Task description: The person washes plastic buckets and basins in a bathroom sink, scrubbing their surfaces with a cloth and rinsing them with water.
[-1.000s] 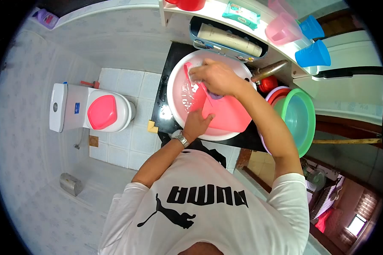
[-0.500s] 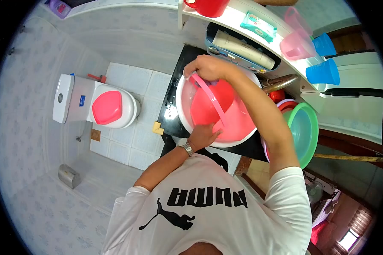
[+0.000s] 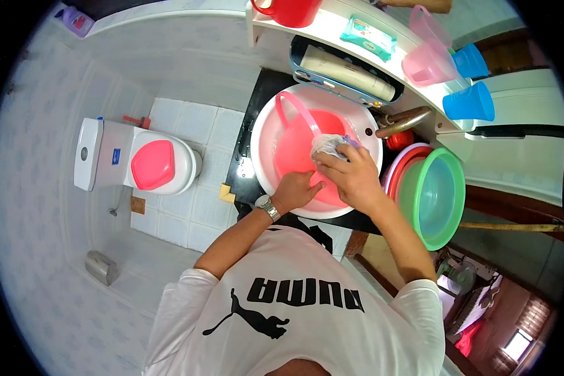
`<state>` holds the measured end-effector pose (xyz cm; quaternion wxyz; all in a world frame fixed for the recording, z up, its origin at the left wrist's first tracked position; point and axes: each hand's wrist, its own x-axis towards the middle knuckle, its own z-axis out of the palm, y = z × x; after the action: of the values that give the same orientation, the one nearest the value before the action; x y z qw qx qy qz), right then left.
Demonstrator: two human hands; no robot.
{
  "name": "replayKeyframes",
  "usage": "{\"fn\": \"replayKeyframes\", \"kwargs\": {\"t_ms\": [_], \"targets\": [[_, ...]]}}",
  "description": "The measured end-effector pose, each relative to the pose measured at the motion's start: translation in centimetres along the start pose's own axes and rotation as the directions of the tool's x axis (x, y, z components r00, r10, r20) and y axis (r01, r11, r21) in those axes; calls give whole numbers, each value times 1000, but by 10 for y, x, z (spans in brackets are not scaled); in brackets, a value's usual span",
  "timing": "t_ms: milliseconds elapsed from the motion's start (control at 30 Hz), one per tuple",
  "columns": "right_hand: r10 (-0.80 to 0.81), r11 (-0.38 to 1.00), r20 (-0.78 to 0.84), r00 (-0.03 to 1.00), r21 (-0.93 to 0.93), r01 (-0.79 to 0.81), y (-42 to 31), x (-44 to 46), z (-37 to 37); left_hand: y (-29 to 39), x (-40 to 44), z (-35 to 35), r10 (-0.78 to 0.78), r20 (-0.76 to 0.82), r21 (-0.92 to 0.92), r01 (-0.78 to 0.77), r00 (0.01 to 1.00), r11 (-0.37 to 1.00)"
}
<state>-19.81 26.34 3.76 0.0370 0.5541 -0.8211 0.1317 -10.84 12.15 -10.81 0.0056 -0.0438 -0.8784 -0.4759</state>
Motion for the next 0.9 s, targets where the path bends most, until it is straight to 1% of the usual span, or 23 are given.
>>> {"fn": "replayKeyframes", "kwargs": {"t_ms": [33,67,133,167,200,233,267,300,333,367,400,433,467,500,533,567,600,667,700,767,800,867,900], "targets": [[38,999,-54,998,14,-37,-3,-9,4,0,1,1,-11,-14,-31,10,1000,999],[48,999,-55,997,14,-47,-5,-20,12,1,2,2,-22,-28,-63,20,999,998],[222,972,-198,955,116,-202,-4,-37,30,4,7,-4,-44,-19,-47,43,999,998],[259,949,-225,939,239,-204,7,-42,34,8,9,-8,-71,-12,-33,70,997,997],[274,945,-225,935,242,-219,15,-42,39,12,11,-11,-68,3,-32,68,998,997],[395,910,-296,870,252,-328,23,-42,44,16,13,-14,-77,-19,-62,76,997,995],[506,861,-364,782,268,-432,30,-43,48,19,16,-15,-85,-40,-91,81,996,993],[539,840,-357,763,291,-458,33,-42,47,20,20,-15,-78,-25,-88,75,997,993],[552,832,-361,752,294,-470,29,-44,46,21,22,-15,-110,-27,-96,107,994,990],[540,838,-334,772,295,-459,24,-45,44,22,25,-15,-139,-29,-101,136,990,986],[525,845,-310,793,295,-445,19,-44,40,23,29,-17,-128,-16,-96,126,992,987],[491,867,-281,825,247,-432,14,-47,38,24,31,-19,-135,-23,-87,133,991,987],[502,861,-285,817,250,-442,8,-51,39,25,34,-21,-143,-30,-77,140,989,987],[519,847,-231,823,269,-459,4,-55,40,26,38,-25,-134,-19,-70,132,991,989],[533,832,-175,828,287,-475,2,-58,42,28,43,-28,-201,27,-74,203,979,976],[532,836,-205,822,279,-472,3,-62,45,30,45,-31,-269,71,-74,274,961,959],[540,832,-211,815,281,-479,7,-65,49,35,46,-34,-263,79,-68,268,962,961],[592,799,-239,770,305,-519,23,-67,54,43,42,-36,-180,29,-42,181,983,983],[583,811,-318,748,281,-513,33,-66,57,41,37,-34,-174,40,-36,176,984,984],[625,779,-337,704,321,-539,49,-66,66,30,28,-24,-112,47,110,106,993,988],[653,755,-344,675,361,-547,53,-66,69,20,26,-15,-107,55,113,100,993,989],[653,756,-358,668,364,-545,53,-64,70,3,25,-1,-51,48,14,51,998,999],[670,741,-346,656,366,-563,46,-63,70,4,28,-1,-44,53,16,43,998,999]]}}
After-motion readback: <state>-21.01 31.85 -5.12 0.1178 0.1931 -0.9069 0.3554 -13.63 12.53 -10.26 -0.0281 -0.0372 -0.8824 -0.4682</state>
